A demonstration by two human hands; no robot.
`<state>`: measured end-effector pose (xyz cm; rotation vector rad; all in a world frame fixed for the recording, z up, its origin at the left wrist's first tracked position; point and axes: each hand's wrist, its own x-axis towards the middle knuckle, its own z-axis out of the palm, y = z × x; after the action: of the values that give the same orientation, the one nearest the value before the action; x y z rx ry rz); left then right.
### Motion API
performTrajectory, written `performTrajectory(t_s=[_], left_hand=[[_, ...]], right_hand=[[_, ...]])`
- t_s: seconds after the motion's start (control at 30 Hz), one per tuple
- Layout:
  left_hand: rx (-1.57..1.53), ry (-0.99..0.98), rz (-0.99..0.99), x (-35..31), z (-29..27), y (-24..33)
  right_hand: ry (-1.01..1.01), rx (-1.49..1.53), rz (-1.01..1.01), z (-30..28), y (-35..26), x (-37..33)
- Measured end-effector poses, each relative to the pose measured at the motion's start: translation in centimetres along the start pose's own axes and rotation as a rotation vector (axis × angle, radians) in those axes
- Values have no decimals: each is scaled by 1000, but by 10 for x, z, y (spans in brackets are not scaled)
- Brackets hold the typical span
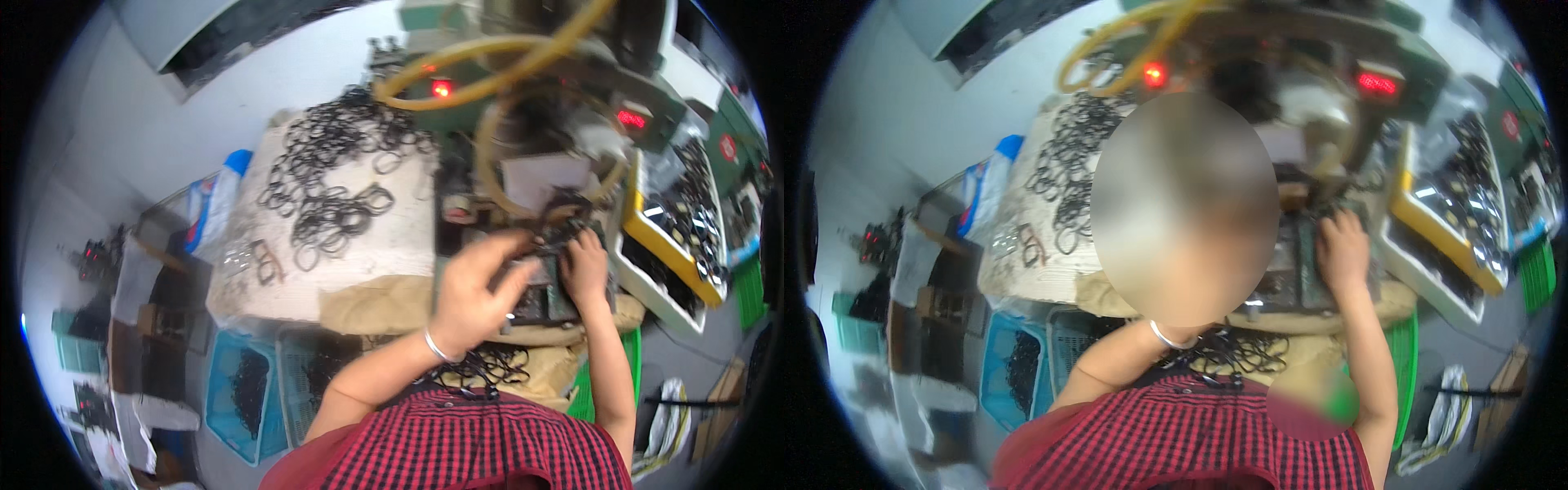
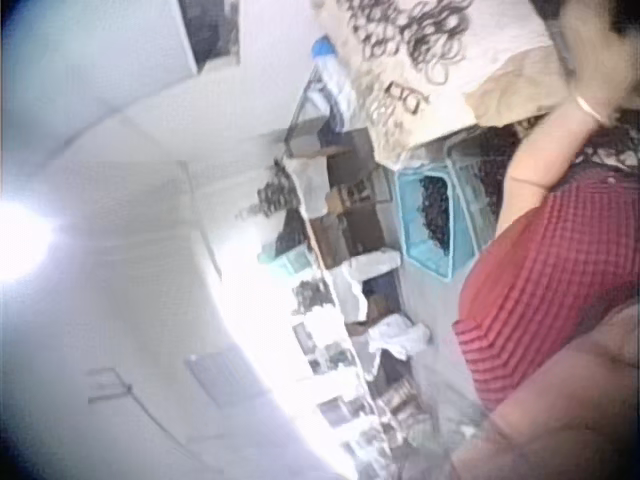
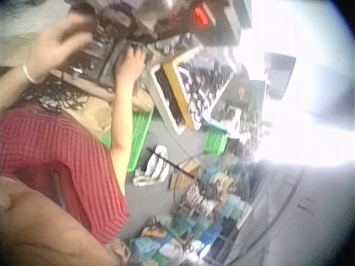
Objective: The person repeatedly picks up black spectacle frames and small metal screws, places them into a press machine, and removes the assembled units. The person handles frames and screws one at a time throughout the clip.
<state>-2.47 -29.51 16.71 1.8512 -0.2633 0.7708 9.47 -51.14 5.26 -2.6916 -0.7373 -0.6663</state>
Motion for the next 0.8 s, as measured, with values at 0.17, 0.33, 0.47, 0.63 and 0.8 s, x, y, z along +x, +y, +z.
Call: performTrajectory(t_s=[0.17,0.33,0.47,0.63,0.8], left_hand=[[281,36,126,-62,-53,-22],[473,383,-203,-2,-143,-80],[707,149,-208,42,-169,-168],[1589,-186,-379,55,-140,-253],[1433,-359,-583,66,-151,-254]], right_hand=[[245,202,206,-4,6,-15],[285,260,322,-10,14,-25],[310,331,298,-17,-12,-6],[284,433,503,-13,-9,-13],[258,362,586,-36,4,-57]])
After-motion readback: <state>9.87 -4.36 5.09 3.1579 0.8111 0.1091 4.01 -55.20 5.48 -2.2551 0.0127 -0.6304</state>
